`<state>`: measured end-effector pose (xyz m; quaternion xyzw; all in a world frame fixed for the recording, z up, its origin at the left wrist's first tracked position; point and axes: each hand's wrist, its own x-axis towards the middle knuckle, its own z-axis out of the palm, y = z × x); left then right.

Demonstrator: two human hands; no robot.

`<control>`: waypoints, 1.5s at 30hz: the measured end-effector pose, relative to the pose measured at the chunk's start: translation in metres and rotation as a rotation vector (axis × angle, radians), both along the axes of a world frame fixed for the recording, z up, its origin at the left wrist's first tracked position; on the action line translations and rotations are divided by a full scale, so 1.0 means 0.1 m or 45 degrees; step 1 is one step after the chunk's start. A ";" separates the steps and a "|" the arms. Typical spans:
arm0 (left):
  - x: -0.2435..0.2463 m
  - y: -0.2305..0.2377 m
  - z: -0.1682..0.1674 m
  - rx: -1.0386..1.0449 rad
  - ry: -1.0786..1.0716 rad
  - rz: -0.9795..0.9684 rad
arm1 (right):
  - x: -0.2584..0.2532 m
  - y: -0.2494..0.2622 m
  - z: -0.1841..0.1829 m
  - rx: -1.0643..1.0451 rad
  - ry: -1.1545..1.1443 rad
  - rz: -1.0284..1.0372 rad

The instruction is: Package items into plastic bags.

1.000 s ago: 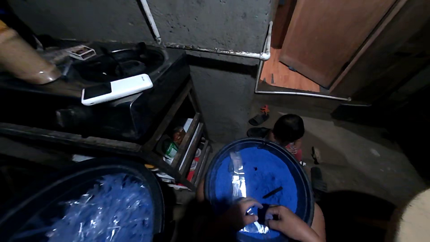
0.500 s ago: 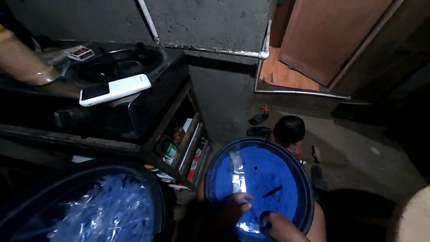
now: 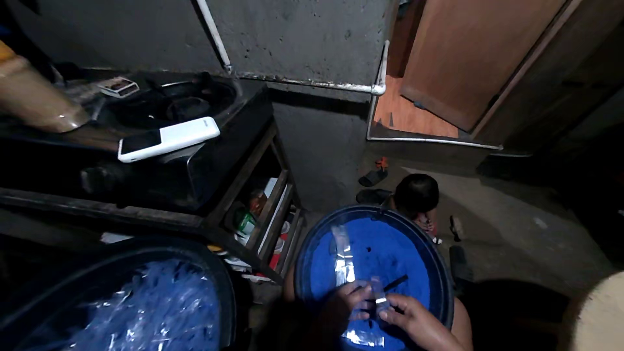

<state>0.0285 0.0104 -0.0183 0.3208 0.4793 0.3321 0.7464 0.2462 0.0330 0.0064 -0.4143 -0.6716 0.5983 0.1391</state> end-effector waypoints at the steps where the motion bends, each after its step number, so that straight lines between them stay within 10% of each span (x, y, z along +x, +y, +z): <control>1: 0.01 0.00 0.01 0.044 -0.028 0.051 | -0.01 -0.01 0.01 0.010 -0.032 -0.001; 13: 0.16 0.00 0.30 0.398 0.330 0.182 | -0.02 -0.04 0.01 0.044 -0.072 -0.032; 28: -0.15 0.12 0.25 0.213 -0.077 0.245 | 0.28 0.05 -0.06 -0.493 0.979 -0.744; 36: -0.04 0.15 0.38 0.109 -0.282 0.354 | 0.18 0.02 -0.02 0.120 0.072 -0.810; 45: 0.40 0.30 0.50 0.227 -0.357 0.608 | -0.18 -0.18 -0.02 0.307 0.340 -0.524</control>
